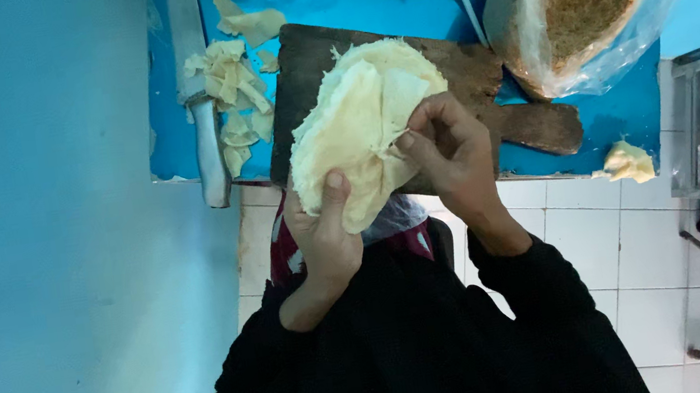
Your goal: The person peels the thin outer skin off round white cakes by hand, holding each cake in one hand while tearing and pulling strips of skin off with the other. Peeled skins accumulate on the blue table beside the cutting board as the person works through the cakes one at a time.
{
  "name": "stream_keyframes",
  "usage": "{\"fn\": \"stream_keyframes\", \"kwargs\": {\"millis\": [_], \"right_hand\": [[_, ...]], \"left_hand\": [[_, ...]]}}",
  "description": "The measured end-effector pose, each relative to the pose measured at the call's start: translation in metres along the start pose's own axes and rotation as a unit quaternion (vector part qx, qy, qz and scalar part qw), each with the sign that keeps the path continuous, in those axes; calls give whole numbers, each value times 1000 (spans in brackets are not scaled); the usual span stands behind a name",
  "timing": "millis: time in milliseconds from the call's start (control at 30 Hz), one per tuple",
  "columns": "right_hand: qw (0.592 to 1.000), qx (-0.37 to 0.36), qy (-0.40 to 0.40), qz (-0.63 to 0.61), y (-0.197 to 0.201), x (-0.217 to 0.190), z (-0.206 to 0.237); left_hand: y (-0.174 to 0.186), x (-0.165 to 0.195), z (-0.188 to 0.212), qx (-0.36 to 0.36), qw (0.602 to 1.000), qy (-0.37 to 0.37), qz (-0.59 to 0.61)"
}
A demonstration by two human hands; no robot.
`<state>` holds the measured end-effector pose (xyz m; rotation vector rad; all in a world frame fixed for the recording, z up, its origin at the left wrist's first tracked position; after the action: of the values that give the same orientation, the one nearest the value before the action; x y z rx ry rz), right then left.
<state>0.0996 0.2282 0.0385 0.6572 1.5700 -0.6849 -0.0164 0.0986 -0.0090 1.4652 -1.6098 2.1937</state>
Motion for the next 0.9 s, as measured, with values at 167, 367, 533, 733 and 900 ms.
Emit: {"fn": "stream_keyframes", "kwargs": {"millis": [167, 367, 533, 733, 900], "right_hand": [[999, 3, 35, 19, 0, -7, -3], [997, -15, -24, -78, 7, 14, -4], [988, 7, -32, -152, 7, 19, -8], [981, 22, -95, -168, 4, 21, -11], [996, -14, -28, -78, -1, 1, -9]], "left_hand": [[-2, -3, 1, -3, 999, 10, -42], [8, -3, 2, 36, 999, -4, 15], [0, -6, 3, 0, 999, -24, -29], [1, -6, 6, 2, 998, -55, -30], [1, -14, 6, 14, 998, -48, -24]]}}
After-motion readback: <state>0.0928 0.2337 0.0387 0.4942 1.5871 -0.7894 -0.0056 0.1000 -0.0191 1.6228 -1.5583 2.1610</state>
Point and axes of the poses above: each hand's wrist, its own z-axis away from the middle knuckle, its own y-axis out of the back of the hand, x = y × z, the point moved 10 cm from there along -z, towards the middle knuckle, and after that the axes turned 4 degrees about -x, right-handed, at the moved point
